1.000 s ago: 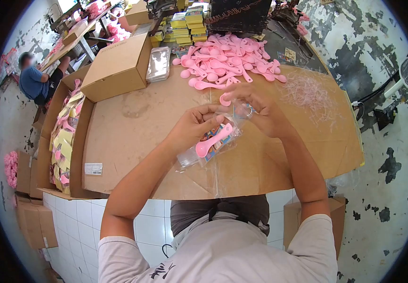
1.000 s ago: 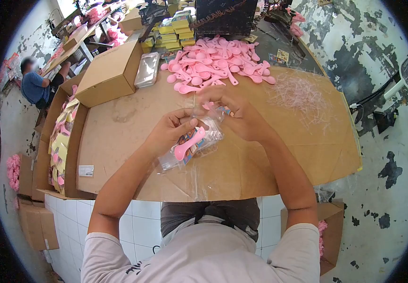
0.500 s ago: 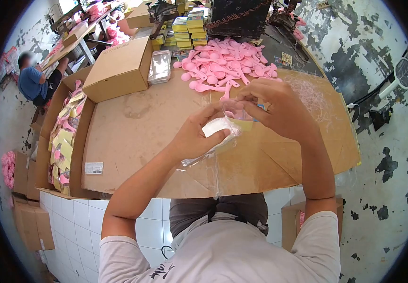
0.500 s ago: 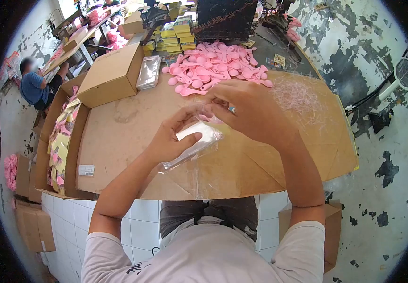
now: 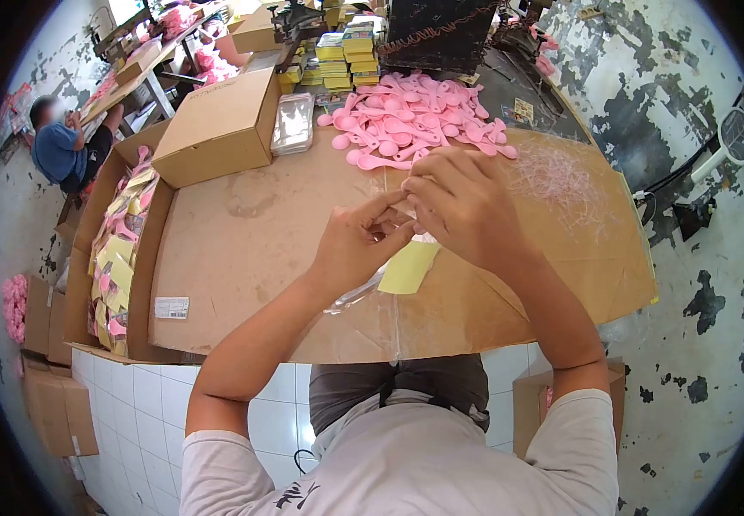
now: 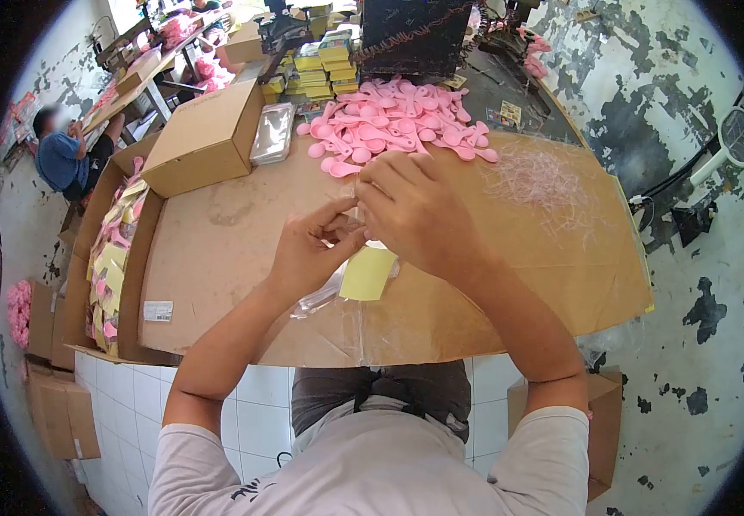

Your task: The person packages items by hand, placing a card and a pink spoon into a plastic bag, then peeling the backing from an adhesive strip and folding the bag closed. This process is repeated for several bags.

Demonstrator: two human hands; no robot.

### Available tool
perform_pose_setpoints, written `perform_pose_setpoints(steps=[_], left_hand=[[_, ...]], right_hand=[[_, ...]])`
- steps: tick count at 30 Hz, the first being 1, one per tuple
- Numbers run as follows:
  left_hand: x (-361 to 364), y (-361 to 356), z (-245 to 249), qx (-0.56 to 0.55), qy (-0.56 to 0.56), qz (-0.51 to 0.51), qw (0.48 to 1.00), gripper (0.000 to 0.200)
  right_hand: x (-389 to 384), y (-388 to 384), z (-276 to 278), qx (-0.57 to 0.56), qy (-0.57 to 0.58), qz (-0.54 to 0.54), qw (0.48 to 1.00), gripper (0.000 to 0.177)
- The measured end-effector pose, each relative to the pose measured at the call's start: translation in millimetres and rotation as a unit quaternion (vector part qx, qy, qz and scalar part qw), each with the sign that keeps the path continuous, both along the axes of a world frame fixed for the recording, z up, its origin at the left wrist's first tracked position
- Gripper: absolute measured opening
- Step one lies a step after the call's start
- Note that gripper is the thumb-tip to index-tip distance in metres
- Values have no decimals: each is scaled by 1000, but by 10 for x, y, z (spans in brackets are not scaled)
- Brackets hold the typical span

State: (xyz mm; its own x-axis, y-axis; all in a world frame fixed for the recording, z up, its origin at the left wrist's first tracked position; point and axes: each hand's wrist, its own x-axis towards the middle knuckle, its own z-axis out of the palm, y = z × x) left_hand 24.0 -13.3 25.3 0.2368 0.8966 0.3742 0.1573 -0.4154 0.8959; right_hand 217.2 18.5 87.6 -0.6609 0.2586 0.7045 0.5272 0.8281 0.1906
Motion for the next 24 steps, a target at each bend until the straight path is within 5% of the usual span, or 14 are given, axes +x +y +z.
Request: perform_pose_setpoints(steps=[3,9,11,13,14,15,17,18,21,24], left_hand=[[1,-31,48,14,77,19,997,42],[-7,44,-5,-33,27,-7,999,39],[-32,92,-51,-51,-10,-7,999,37],[-28,146,-90,-84,-67,-14,994,36],[-34,164,-93,-99,-94,-17,990,36],[-48,175,-78,-103,-103,-23,989,36],[-52,173,-61,-113,-122,-35,985,35],[-45,182,-69,-117,-131,-33,984,35],[-25,201,-95,-125,-138,-34,982,33],[-26,182,-112,-127,-114,-26,985,30]], right_hand=[[-12,90,-167,58,-70,-47,995,21],[275,396,-191,-92,123,-67,986,7],[620,541,-134,-453,242,31,858,15],[1210,558,41,-684,266,104,671,18],[1467,626,27,-721,271,99,631,11],[1781,753,-83,-712,278,69,641,10],[2414,1168,-499,-497,225,-162,822,27],[2620,1274,-689,-364,168,-278,873,36],[2571,1055,-777,-98,66,-453,883,52],[2070,773,-513,-102,90,-401,906,53]])
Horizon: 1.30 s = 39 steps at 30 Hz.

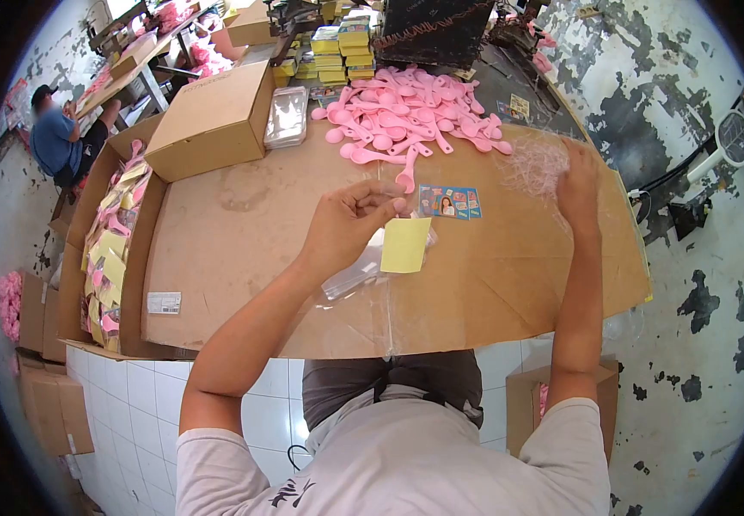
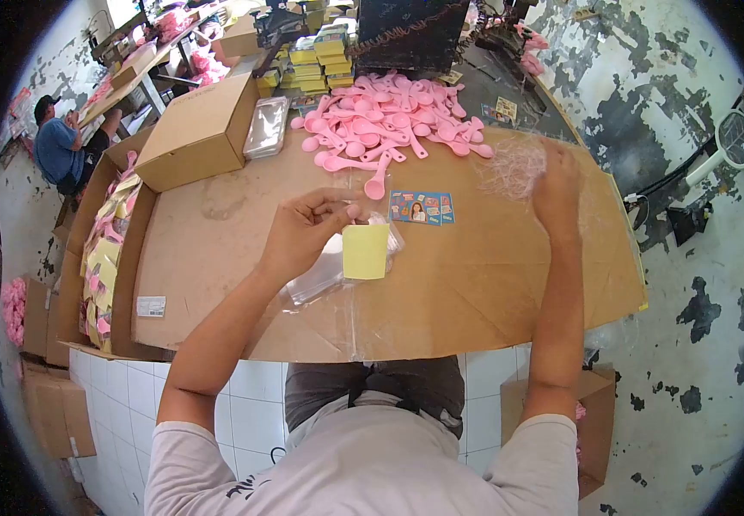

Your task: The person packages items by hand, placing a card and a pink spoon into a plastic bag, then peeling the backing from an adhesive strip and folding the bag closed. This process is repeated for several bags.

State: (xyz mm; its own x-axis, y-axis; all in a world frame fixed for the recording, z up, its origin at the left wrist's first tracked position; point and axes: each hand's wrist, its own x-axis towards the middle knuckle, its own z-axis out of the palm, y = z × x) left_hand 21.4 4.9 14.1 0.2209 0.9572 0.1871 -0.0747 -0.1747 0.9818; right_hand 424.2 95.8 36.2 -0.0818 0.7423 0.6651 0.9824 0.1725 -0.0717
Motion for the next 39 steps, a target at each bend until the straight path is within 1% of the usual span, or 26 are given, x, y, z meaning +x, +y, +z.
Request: perform_pose_setpoints(steps=[2,3,4,6,9,12,14,17,18,21,24,27,29,30,32,33,35,36,38,39], left_hand=[[-1,28,-12,-5,15,6,1000,28],[4,37,-22,-4,-4,7,1000,28],[6,43,-39,-5,-22,8,1000,27],[-1,48,-62,0,-38,10,999,27],[-12,64,-54,9,-36,11,999,28],[-24,70,-34,-5,-51,0,999,28],[-36,74,-17,-18,-71,-18,997,29],[-52,122,-104,0,-32,-29,999,30],[-47,120,-118,-10,-29,-24,999,29],[-28,95,-122,-26,-23,-13,999,27],[-29,75,-114,-3,-21,-8,1000,27],[-63,83,-113,25,-10,-12,1000,27],[-88,104,-135,29,6,-15,999,27],[-104,108,-136,3,-38,-28,999,27],[-126,116,-117,-47,-125,-53,990,29],[-122,117,-114,-55,-118,-49,990,29],[-103,113,-109,-70,-103,-42,991,28],[-88,111,-100,-59,-68,-37,995,28],[-63,103,-84,-36,4,-23,999,27],[-70,110,-91,-41,10,-28,999,27]], right_hand=[[-436,-108,35,4,81,162,983,46],[-674,-204,59,-121,172,225,952,41],[-913,-323,75,-243,257,281,892,36],[-1356,-533,98,-315,258,390,826,32],[-1698,-609,-6,-371,313,458,745,34],[-1744,-481,-120,-395,421,478,662,34],[-1719,-467,-136,-379,441,475,661,30],[-1712,-521,-117,-358,469,451,669,25],[-1707,-536,-110,-351,478,440,674,24],[-1644,-508,-140,-372,483,391,690,21],[-1603,-459,-192,-362,480,423,678,19],[-1567,-434,-225,-361,493,426,667,15],[-1548,-434,-199,-348,462,436,689,15],[-1540,-444,-181,-342,447,441,699,15],[-1524,-475,-132,-352,463,446,680,16],[-1519,-483,-122,-357,471,449,670,16],[-1526,-479,-158,-358,450,432,694,16],[-1527,-470,-179,-358,439,424,706,16],[-1524,-445,-229,-360,449,447,684,19],[-1524,-434,-257,-362,454,459,673,21]])
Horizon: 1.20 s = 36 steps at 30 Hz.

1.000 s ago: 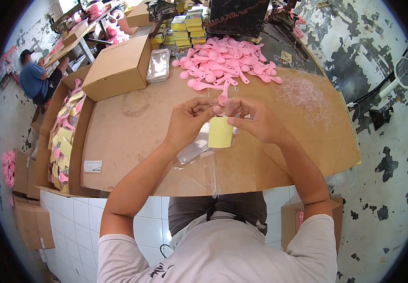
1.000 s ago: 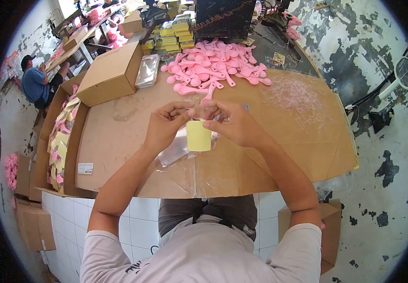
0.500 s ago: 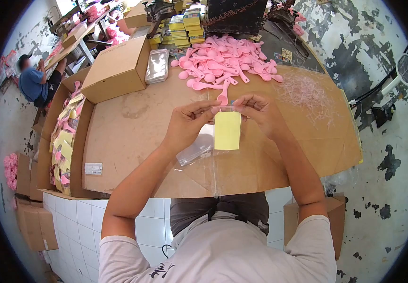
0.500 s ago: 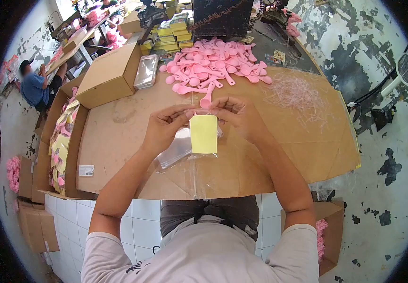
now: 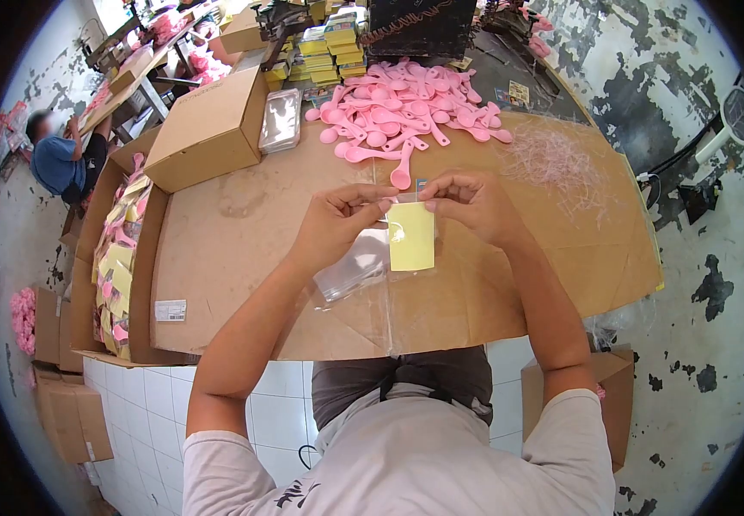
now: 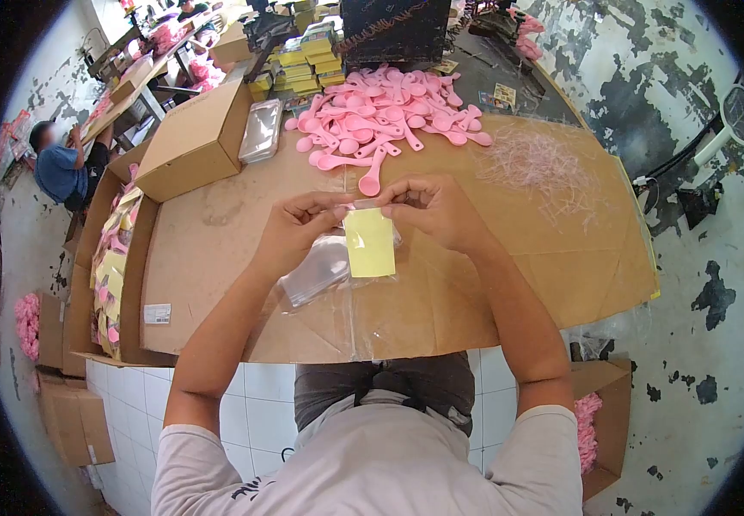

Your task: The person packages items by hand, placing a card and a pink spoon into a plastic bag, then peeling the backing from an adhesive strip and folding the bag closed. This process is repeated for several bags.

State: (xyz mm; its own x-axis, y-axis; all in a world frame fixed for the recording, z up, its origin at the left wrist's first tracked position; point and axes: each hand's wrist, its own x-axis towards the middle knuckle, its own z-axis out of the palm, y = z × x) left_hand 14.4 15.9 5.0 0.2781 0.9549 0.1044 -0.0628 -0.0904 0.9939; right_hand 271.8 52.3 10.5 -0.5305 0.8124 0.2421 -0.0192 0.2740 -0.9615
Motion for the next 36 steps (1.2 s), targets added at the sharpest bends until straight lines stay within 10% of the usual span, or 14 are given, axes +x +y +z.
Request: perform_pose_setpoints(steps=[11,15,18,23,26,31,36], left_hand=[[95,-91,174,41,-69,10,997,29],[-267,-259,134,-29,98,-14,995,27],[-705,-406,76,-32,49,85,995,26],[-1757,-510,79,99,-227,405,880,52],[-1774,-599,112,65,-346,387,852,59],[-1028,-396,105,21,106,173,979,40],[-164,-74,69,142,384,61,910,34]], right_hand=[[-108,-119,74,-75,28,65,995,42],[-14,8,15,-40,29,64,997,37],[188,157,-34,168,-251,-129,945,38],[378,322,-332,267,-335,-204,880,40],[388,261,-273,278,-383,-185,862,40],[423,349,-302,256,-374,-178,873,32],[392,353,-311,303,-327,-211,870,23]])
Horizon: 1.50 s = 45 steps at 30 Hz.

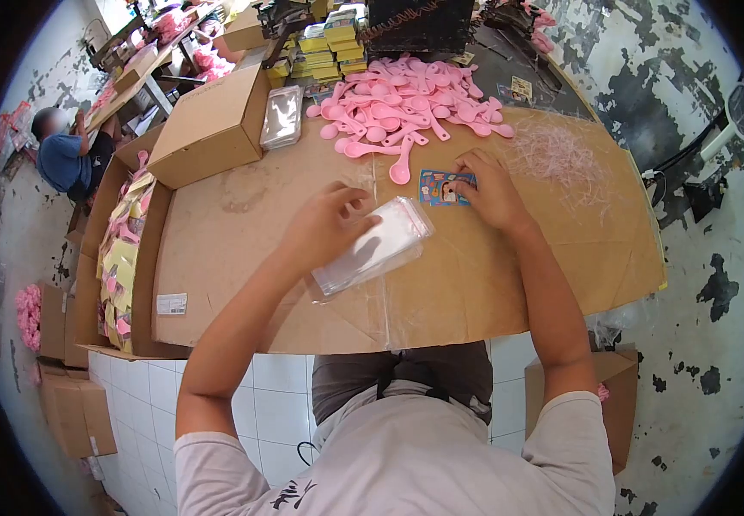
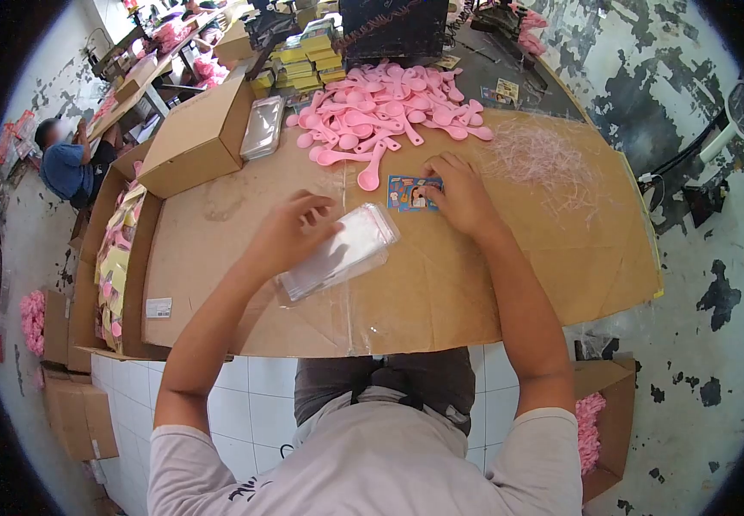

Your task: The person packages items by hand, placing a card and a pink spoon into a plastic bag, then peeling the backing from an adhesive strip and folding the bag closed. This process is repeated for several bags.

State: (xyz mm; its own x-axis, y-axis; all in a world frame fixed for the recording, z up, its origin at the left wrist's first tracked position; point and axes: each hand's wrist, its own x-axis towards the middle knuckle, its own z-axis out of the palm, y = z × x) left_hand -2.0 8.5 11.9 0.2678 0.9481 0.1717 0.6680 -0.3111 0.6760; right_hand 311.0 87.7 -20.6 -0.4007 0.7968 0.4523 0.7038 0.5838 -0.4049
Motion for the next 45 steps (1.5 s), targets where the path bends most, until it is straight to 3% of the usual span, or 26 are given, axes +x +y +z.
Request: perform_pose_setpoints(steps=[3,6,9,12,15,18,21,24,30,36,38,40,42,45], left_hand=[[153,161,-161,51,95,-19,994,25],[128,237,-217,-65,23,16,997,24],[72,218,-272,-93,-93,32,991,22],[84,162,-261,-62,-141,24,988,14],[26,225,-315,-76,-123,51,988,12],[-45,323,-363,-47,-336,38,940,20],[-164,321,-219,-133,-440,20,888,32],[-116,255,-124,-149,-430,-22,890,37],[37,138,-156,-170,-345,-30,922,50],[82,124,-201,-176,-340,-51,922,50],[110,108,-182,-174,-326,-56,927,50],[128,88,-197,-165,-312,-73,933,49],[150,61,-235,-147,-296,-101,939,47],[198,-3,-189,-173,-332,-108,921,45]], right_hand=[[20,44,16,-109,97,14,989,24],[-8,-11,90,-128,223,30,966,21],[-128,-130,163,-331,401,139,843,16],[-301,-246,43,-364,365,222,828,13],[-370,-278,37,-274,69,186,941,14],[-350,-246,-116,-304,230,205,901,14],[-284,-201,-5,-330,298,110,889,16],[-316,-190,34,-277,327,68,901,22],[-398,-258,173,-252,446,69,856,32],[-388,-264,107,-252,420,102,866,32],[-386,-254,97,-179,310,120,926,36],[-412,-276,105,-176,255,129,942,38],[-517,-388,151,-245,260,128,925,40],[-653,-514,250,-240,334,126,903,31]])
